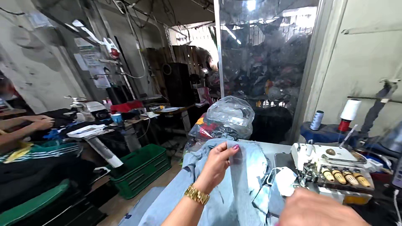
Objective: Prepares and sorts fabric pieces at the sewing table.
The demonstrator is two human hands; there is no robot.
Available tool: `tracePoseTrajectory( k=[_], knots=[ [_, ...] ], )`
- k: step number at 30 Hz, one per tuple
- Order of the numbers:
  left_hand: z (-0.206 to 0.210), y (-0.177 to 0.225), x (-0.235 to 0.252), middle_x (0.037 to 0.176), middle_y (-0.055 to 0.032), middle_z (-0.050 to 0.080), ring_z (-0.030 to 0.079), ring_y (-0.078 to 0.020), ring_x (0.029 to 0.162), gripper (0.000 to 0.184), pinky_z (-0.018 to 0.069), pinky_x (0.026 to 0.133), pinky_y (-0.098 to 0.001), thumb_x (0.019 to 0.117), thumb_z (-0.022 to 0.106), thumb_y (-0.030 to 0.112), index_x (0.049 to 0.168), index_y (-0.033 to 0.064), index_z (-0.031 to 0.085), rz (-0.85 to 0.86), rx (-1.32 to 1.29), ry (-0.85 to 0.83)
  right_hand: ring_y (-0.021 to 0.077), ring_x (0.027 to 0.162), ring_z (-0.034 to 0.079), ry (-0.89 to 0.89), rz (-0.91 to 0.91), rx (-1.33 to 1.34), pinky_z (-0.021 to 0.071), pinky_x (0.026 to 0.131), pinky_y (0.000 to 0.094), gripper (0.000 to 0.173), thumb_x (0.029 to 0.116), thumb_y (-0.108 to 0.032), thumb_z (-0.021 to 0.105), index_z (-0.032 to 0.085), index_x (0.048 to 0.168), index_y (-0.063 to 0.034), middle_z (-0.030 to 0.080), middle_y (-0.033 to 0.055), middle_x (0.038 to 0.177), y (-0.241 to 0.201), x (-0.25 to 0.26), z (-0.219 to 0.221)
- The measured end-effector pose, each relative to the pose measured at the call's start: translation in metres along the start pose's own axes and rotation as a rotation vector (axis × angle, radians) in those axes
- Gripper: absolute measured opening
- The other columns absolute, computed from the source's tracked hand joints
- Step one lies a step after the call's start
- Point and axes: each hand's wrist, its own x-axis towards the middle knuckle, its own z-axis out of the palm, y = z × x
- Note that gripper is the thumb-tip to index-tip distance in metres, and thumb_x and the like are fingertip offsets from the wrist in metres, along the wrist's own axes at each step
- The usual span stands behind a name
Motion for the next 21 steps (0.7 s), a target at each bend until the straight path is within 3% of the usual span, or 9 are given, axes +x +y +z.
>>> tracePoseTrajectory(
  k=[3, 6, 10, 12, 17, 21],
  knots=[
    [0.032, -0.002, -0.025, 0.082, -0.0030, 0.073, 0.069, -0.0077, 0.074, 0.023, 0.0584, 0.071, -0.0244, 0.1011, 0.051, 0.009, 0.090, 0.0081, 0.072, 0.079, -0.097, -0.138, 0.0101, 0.088, 0.064, 0.115, -0.028, -0.177, 0.0530, 0.081, 0.0217, 0.016, 0.1045, -0.014, 0.055, 0.066, 0.114, -0.0085, 0.068, 0.0042, 0.093, 0.033, 0.005, -0.003],
    [0.056, -0.017, -0.040, 0.089, -0.0002, 0.075, 0.070, -0.0060, 0.081, 0.012, 0.0593, 0.077, -0.0250, 0.0904, 0.067, 0.008, 0.096, 0.0105, 0.078, 0.272, -0.126, -0.248, 0.0056, 0.090, 0.065, 0.208, 0.032, -0.224, 0.0544, 0.082, 0.0191, 0.018, 0.1060, -0.017, 0.053, 0.066, 0.116, -0.0091, 0.069, 0.0021, 0.095, 0.046, -0.002, -0.008],
    [0.077, -0.041, -0.048, 0.098, 0.0038, 0.073, 0.068, -0.0029, 0.091, 0.015, 0.0577, 0.082, -0.0226, 0.0942, 0.069, 0.022, 0.103, 0.0154, 0.079, 0.452, -0.163, -0.402, 0.0024, 0.089, 0.063, 0.316, 0.086, -0.286, 0.0526, 0.081, 0.0160, 0.016, 0.1056, -0.019, 0.053, 0.064, 0.114, -0.0102, 0.068, -0.0001, 0.095, 0.048, -0.017, -0.014],
    [0.086, -0.048, -0.052, 0.104, 0.0032, 0.072, 0.065, -0.0035, 0.098, 0.018, 0.0558, 0.085, -0.0211, 0.0962, 0.069, 0.027, 0.104, 0.0145, 0.080, 0.487, -0.157, -0.431, 0.0018, 0.089, 0.063, 0.351, 0.102, -0.307, 0.0528, 0.081, 0.0154, 0.015, 0.1056, -0.019, 0.053, 0.064, 0.114, -0.0102, 0.067, 0.0002, 0.095, 0.047, -0.024, -0.017],
    [0.102, -0.057, -0.062, 0.101, 0.0052, 0.071, 0.064, -0.0016, 0.096, 0.017, 0.0550, 0.084, -0.0195, 0.0962, 0.069, 0.027, 0.102, 0.0156, 0.081, 0.476, -0.235, -0.445, 0.0028, 0.086, 0.061, 0.403, 0.093, -0.425, 0.0517, 0.078, 0.0161, 0.014, 0.1047, -0.018, 0.053, 0.064, 0.109, -0.0111, 0.066, -0.0003, 0.092, 0.041, -0.032, -0.024],
    [0.108, -0.059, -0.075, 0.118, 0.0065, 0.069, 0.062, -0.0029, 0.109, 0.027, 0.0520, 0.094, -0.0224, 0.0981, 0.064, 0.030, 0.118, 0.0177, 0.076, 0.510, -0.260, -0.532, 0.0030, 0.083, 0.062, 0.448, 0.114, -0.503, 0.0521, 0.076, 0.0154, 0.015, 0.1025, -0.014, 0.052, 0.065, 0.107, -0.0094, 0.066, 0.0011, 0.090, 0.040, -0.035, -0.023]
  ],
)
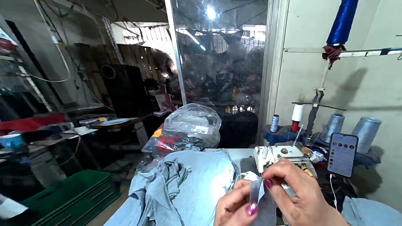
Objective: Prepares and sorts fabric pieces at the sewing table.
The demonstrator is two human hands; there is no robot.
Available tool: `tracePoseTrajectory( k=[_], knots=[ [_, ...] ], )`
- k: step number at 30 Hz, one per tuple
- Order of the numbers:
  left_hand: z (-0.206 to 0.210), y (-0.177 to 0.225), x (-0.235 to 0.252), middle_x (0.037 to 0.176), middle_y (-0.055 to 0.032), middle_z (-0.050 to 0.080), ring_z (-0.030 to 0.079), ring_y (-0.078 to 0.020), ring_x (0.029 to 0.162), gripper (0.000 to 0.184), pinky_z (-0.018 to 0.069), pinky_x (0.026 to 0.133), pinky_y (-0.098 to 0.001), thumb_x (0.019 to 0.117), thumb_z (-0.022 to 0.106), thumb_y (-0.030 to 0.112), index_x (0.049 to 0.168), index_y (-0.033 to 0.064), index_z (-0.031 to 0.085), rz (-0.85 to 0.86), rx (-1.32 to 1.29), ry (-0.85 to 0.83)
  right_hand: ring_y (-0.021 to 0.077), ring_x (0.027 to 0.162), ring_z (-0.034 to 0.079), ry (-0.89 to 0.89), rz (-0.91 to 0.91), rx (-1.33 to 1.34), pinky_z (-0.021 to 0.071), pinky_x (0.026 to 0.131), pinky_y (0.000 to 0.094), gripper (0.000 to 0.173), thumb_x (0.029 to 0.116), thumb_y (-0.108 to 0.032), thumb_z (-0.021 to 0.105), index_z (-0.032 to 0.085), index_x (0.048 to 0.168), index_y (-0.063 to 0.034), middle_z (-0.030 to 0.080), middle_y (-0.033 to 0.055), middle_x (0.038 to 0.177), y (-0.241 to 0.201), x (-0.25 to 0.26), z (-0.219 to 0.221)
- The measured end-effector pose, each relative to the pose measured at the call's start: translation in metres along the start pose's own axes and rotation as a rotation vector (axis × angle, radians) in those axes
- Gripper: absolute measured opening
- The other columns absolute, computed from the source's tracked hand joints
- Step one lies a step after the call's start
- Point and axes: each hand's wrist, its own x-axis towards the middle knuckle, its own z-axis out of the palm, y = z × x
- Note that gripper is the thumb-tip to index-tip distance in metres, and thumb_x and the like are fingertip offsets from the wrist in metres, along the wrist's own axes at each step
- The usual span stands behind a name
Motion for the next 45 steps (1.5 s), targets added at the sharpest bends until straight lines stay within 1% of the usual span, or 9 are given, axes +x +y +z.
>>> tracePoseTrajectory(
  k=[8, 12, 16, 20, 25, 31, 35, 42, 45],
  knots=[
    [0.018, 0.012, -0.008, 0.108, 0.0001, 0.076, 0.071, -0.0069, 0.096, 0.021, 0.0595, 0.087, -0.0256, 0.0957, 0.064, 0.004, 0.113, 0.0063, 0.076, -0.127, 0.072, 0.280, 0.0057, 0.105, 0.067, -0.174, 0.473, 0.394, 0.0565, 0.083, 0.0255, 0.046, 0.0979, -0.044, 0.060, 0.055, 0.131, -0.0129, 0.069, -0.0023, 0.120, 0.008, -0.008, -0.010],
    [0.004, 0.018, -0.009, 0.100, 0.0037, 0.075, 0.070, -0.0049, 0.085, 0.032, 0.0596, 0.079, -0.0248, 0.0924, 0.066, -0.002, 0.125, 0.0004, 0.066, -0.166, 0.119, 0.207, 0.0022, 0.085, 0.065, -0.418, 0.632, 0.746, 0.0558, 0.077, 0.0228, 0.055, 0.0958, -0.032, 0.066, 0.047, 0.138, -0.0025, 0.068, -0.0042, 0.096, 0.010, -0.003, -0.004],
    [-0.008, 0.014, -0.016, 0.101, 0.0050, 0.073, 0.070, -0.0062, 0.087, 0.048, 0.0602, 0.081, -0.0287, 0.0929, 0.066, 0.003, 0.137, 0.0003, 0.046, -0.306, 0.104, 0.149, -0.0028, 0.081, 0.064, -0.316, 0.556, 0.700, 0.0551, 0.075, 0.0172, 0.017, 0.0962, -0.008, 0.062, 0.065, 0.113, -0.0051, 0.067, -0.0067, 0.091, 0.013, 0.003, 0.008],
    [-0.030, -0.021, -0.038, 0.080, 0.0047, 0.068, 0.066, -0.0069, 0.069, 0.047, 0.0590, 0.070, -0.0287, 0.0919, 0.059, -0.006, 0.138, -0.0019, 0.048, -0.619, 0.037, 0.267, -0.0008, 0.082, 0.064, -0.007, 0.459, 0.278, 0.0545, 0.073, 0.0159, 0.022, 0.0946, -0.007, 0.057, 0.078, 0.094, -0.0128, 0.069, -0.0056, 0.087, 0.046, -0.031, 0.006],
    [-0.055, -0.077, -0.044, 0.068, 0.0060, 0.059, 0.055, -0.0028, 0.060, 0.033, 0.0498, 0.063, -0.0231, 0.0951, 0.056, -0.002, 0.128, -0.0020, 0.057, -0.733, 0.408, 0.278, 0.0252, 0.098, 0.068, -0.094, 0.995, -0.013, 0.0552, 0.088, 0.0433, 0.026, 0.0970, -0.002, 0.052, 0.075, 0.109, 0.0003, 0.071, 0.0161, 0.105, 0.057, -0.127, 0.031],
    [-0.077, -0.105, -0.034, 0.073, 0.0063, 0.057, 0.055, -0.0025, 0.063, 0.030, 0.0495, 0.064, -0.0223, 0.0892, 0.056, -0.004, 0.119, -0.0014, 0.060, -0.738, 0.524, 0.313, 0.0127, 0.073, 0.065, 0.036, 1.238, 0.103, 0.0559, 0.067, 0.0297, 0.026, 0.0988, -0.007, 0.053, 0.071, 0.117, -0.0020, 0.070, 0.0107, 0.101, 0.070, -0.138, 0.061],
    [-0.083, -0.107, -0.033, 0.076, 0.0070, 0.061, 0.059, -0.0019, 0.067, 0.032, 0.0521, 0.067, -0.0217, 0.0888, 0.052, -0.008, 0.119, -0.0011, 0.058, -0.742, 0.454, 0.357, 0.0104, 0.055, 0.060, 0.086, 1.240, 0.082, 0.0531, 0.053, 0.0290, 0.025, 0.0972, -0.008, 0.057, 0.065, 0.119, 0.0003, 0.063, 0.0031, 0.071, 0.077, -0.135, 0.073],
    [-0.089, -0.127, -0.032, 0.096, 0.0004, 0.068, 0.063, -0.0039, 0.084, 0.030, 0.0533, 0.077, -0.0224, 0.0894, 0.058, 0.000, 0.119, -0.0009, 0.064, -0.700, 0.520, 0.390, 0.0167, 0.055, 0.059, 0.107, 1.072, -0.136, 0.0519, 0.052, 0.0374, 0.029, 0.0972, -0.014, 0.062, 0.064, 0.119, 0.0066, 0.062, 0.0075, 0.067, 0.072, -0.140, 0.072],
    [-0.087, -0.117, -0.033, 0.107, -0.0026, 0.067, 0.062, -0.0039, 0.090, 0.030, 0.0523, 0.082, -0.0221, 0.0928, 0.059, 0.002, 0.122, -0.0007, 0.064, -0.767, 0.506, 0.374, -0.0009, 0.059, 0.056, 0.178, 0.821, -0.044, 0.0503, 0.057, 0.0167, 0.022, 0.0974, -0.008, 0.059, 0.060, 0.110, 0.0101, 0.063, 0.0043, 0.073, 0.049, -0.142, 0.074]
  ],
)
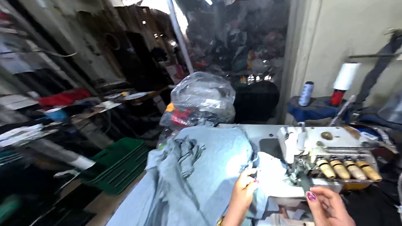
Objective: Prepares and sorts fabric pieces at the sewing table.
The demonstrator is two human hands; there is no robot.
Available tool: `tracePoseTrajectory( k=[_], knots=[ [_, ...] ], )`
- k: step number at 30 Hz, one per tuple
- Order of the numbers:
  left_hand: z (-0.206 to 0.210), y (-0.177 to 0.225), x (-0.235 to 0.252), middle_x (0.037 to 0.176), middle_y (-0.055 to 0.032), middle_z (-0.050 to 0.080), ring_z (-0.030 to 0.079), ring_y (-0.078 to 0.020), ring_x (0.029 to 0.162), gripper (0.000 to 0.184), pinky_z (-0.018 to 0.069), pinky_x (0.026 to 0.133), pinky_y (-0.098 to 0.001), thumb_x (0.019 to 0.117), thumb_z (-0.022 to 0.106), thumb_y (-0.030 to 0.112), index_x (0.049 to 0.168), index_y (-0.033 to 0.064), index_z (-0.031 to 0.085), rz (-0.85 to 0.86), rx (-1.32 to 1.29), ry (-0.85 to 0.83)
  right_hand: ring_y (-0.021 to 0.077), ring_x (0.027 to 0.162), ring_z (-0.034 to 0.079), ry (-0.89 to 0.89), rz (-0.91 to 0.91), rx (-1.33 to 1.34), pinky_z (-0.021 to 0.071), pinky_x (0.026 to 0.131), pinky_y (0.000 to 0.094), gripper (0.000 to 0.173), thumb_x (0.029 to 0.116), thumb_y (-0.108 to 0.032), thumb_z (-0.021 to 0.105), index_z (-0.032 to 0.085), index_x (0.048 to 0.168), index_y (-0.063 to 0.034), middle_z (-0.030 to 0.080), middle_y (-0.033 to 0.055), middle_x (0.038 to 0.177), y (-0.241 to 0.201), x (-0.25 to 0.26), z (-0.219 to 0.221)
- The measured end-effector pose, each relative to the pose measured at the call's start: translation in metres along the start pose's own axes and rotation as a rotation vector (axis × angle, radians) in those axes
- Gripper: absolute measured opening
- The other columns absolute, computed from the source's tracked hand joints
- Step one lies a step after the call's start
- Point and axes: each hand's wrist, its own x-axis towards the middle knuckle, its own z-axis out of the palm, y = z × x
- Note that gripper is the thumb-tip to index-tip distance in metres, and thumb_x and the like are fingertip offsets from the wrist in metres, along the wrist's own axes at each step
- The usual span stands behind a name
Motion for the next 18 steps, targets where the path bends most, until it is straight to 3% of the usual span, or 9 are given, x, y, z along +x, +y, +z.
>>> tracePoseTrajectory(
  k=[2, 5, 6, 8, 10, 13, 16, 18],
  knots=[
    [-0.014, 0.004, -0.011, 0.091, -0.0002, 0.067, 0.062, -0.0055, 0.080, 0.034, 0.0513, 0.075, -0.0243, 0.0945, 0.060, 0.005, 0.128, -0.0013, 0.058, -0.023, -0.015, 0.016, -0.0003, 0.067, 0.062, -0.179, -0.185, 0.138, 0.0530, 0.064, 0.0147, 0.017, 0.1036, -0.014, 0.056, 0.059, 0.104, 0.0019, 0.066, 0.0071, 0.080, -0.013, -0.022, 0.008],
    [-0.065, 0.015, -0.041, 0.117, -0.0094, 0.068, 0.068, -0.0155, 0.098, 0.046, 0.0580, 0.085, -0.0338, 0.0923, 0.062, 0.007, 0.137, -0.0023, 0.053, 0.107, -0.021, 0.157, 0.0241, 0.079, 0.071, -0.645, -0.450, 0.219, 0.0587, 0.074, 0.0383, 0.021, 0.1020, -0.010, 0.056, 0.074, 0.100, -0.0020, 0.072, 0.0151, 0.085, -0.026, -0.048, 0.031],
    [-0.088, 0.018, -0.054, 0.123, -0.0107, 0.067, 0.068, -0.0186, 0.104, 0.046, 0.0583, 0.088, -0.0368, 0.0922, 0.062, 0.007, 0.137, -0.0007, 0.054, 0.161, -0.028, 0.241, 0.0269, 0.084, 0.071, -0.769, -0.520, 0.200, 0.0580, 0.077, 0.0411, 0.020, 0.1005, -0.009, 0.057, 0.076, 0.101, -0.0045, 0.073, 0.0142, 0.089, -0.025, -0.051, 0.041],
    [-0.137, 0.025, -0.085, 0.124, -0.0093, 0.067, 0.069, -0.0205, 0.105, 0.041, 0.0598, 0.087, -0.0378, 0.0929, 0.059, 0.007, 0.134, 0.0021, 0.057, 0.232, -0.090, 0.439, 0.0245, 0.090, 0.070, -0.830, -0.599, 0.195, 0.0576, 0.082, 0.0379, 0.019, 0.0982, -0.008, 0.059, 0.077, 0.101, -0.0091, 0.073, 0.0100, 0.093, -0.023, -0.054, 0.060],
    [-0.176, 0.031, -0.115, 0.113, -0.0033, 0.070, 0.071, -0.0151, 0.093, 0.035, 0.0611, 0.079, -0.0325, 0.0939, 0.049, 0.003, 0.127, 0.0042, 0.058, 0.261, -0.159, 0.668, 0.0220, 0.090, 0.069, -0.792, -0.682, 0.231, 0.0569, 0.082, 0.0338, 0.019, 0.0971, -0.007, 0.058, 0.076, 0.101, -0.0103, 0.072, 0.0078, 0.092, -0.031, -0.054, 0.085],
    [-0.205, 0.033, -0.155, 0.096, 0.0032, 0.071, 0.069, -0.0076, 0.077, 0.029, 0.0601, 0.067, -0.0245, 0.0959, 0.041, -0.003, 0.119, 0.0065, 0.057, 0.213, -0.221, 0.919, 0.0237, 0.085, 0.068, -0.802, -0.866, 0.212, 0.0560, 0.072, 0.0374, 0.017, 0.0920, -0.006, 0.061, 0.074, 0.101, -0.0121, 0.071, 0.0069, 0.091, -0.059, -0.067, 0.127],
    [-0.205, 0.018, -0.186, 0.095, 0.0035, 0.071, 0.069, -0.0077, 0.075, 0.026, 0.0597, 0.065, -0.0253, 0.0976, 0.042, -0.003, 0.119, 0.0049, 0.054, 0.100, -0.226, 0.908, 0.0325, 0.086, 0.069, -0.989, -0.906, 0.027, 0.0564, 0.066, 0.0468, 0.021, 0.0822, -0.004, 0.072, 0.070, 0.103, -0.0082, 0.069, 0.0124, 0.093, -0.076, -0.074, 0.168],
    [-0.195, 0.006, -0.206, 0.095, 0.0029, 0.071, 0.070, -0.0090, 0.076, 0.025, 0.0608, 0.070, -0.0282, 0.0975, 0.045, -0.004, 0.120, 0.0031, 0.054, 0.033, -0.228, 0.815, 0.0392, 0.095, 0.069, -1.201, -0.748, 0.022, 0.0569, 0.078, 0.0537, 0.024, 0.0845, 0.002, 0.068, 0.068, 0.108, -0.0017, 0.070, 0.0189, 0.098, -0.083, -0.064, 0.180]
  ],
)
